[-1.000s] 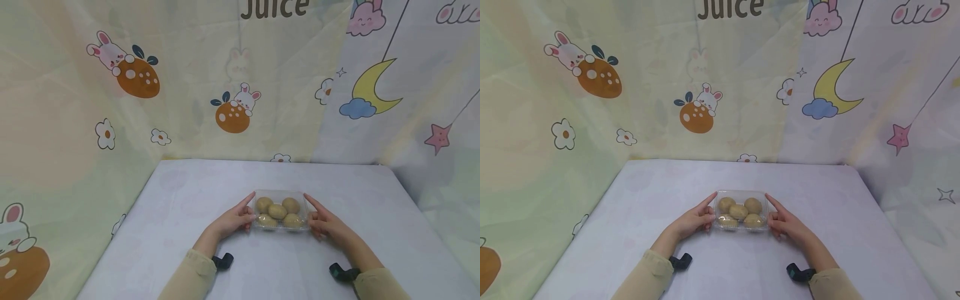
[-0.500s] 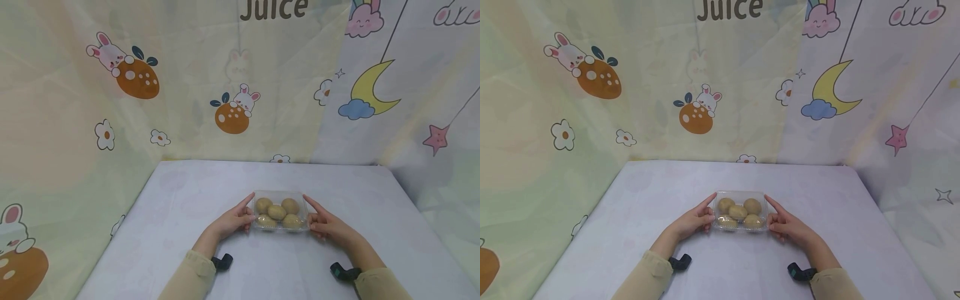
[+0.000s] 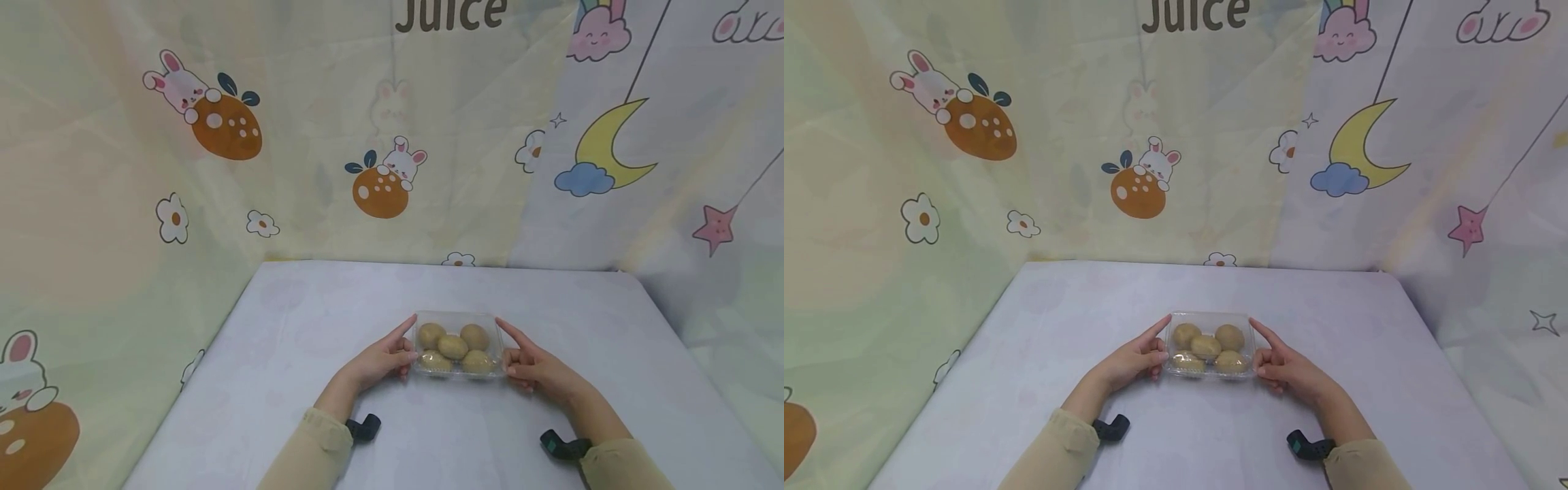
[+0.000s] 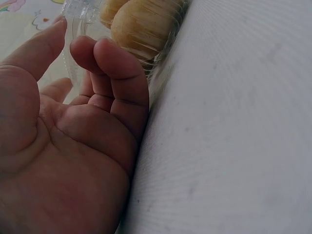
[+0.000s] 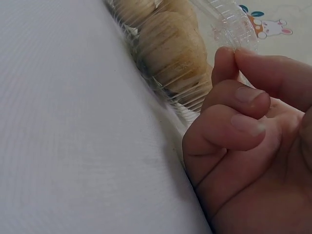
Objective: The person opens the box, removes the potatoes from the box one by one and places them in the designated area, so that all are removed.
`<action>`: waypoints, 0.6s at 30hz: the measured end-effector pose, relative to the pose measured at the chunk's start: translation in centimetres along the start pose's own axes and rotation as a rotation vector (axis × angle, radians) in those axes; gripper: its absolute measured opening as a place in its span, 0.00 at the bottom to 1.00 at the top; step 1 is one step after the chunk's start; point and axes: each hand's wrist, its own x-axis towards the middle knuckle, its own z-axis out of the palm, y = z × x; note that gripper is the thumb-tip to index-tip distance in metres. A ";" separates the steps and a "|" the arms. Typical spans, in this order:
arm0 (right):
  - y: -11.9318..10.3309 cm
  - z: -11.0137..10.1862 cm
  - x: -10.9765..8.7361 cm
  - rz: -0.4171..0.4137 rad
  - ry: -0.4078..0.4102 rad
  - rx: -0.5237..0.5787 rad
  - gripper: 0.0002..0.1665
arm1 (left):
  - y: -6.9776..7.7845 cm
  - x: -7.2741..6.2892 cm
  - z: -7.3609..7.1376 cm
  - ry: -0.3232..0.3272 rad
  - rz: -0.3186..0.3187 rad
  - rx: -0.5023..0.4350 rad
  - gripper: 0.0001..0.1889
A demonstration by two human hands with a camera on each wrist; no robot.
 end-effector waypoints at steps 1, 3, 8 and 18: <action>0.0 0.0 0.0 -0.002 0.001 0.002 0.53 | 0.1 0.0 0.0 0.000 0.003 -0.003 0.45; -0.1 0.0 0.1 -0.008 -0.002 0.009 0.53 | 0.2 -0.1 0.1 -0.001 0.004 -0.005 0.45; -0.1 0.0 0.2 -0.033 -0.026 0.026 0.53 | 0.4 -0.2 0.2 -0.005 0.004 -0.004 0.46; -0.1 0.4 0.2 0.037 0.042 0.002 0.55 | 0.1 0.0 0.0 -0.002 0.003 0.011 0.47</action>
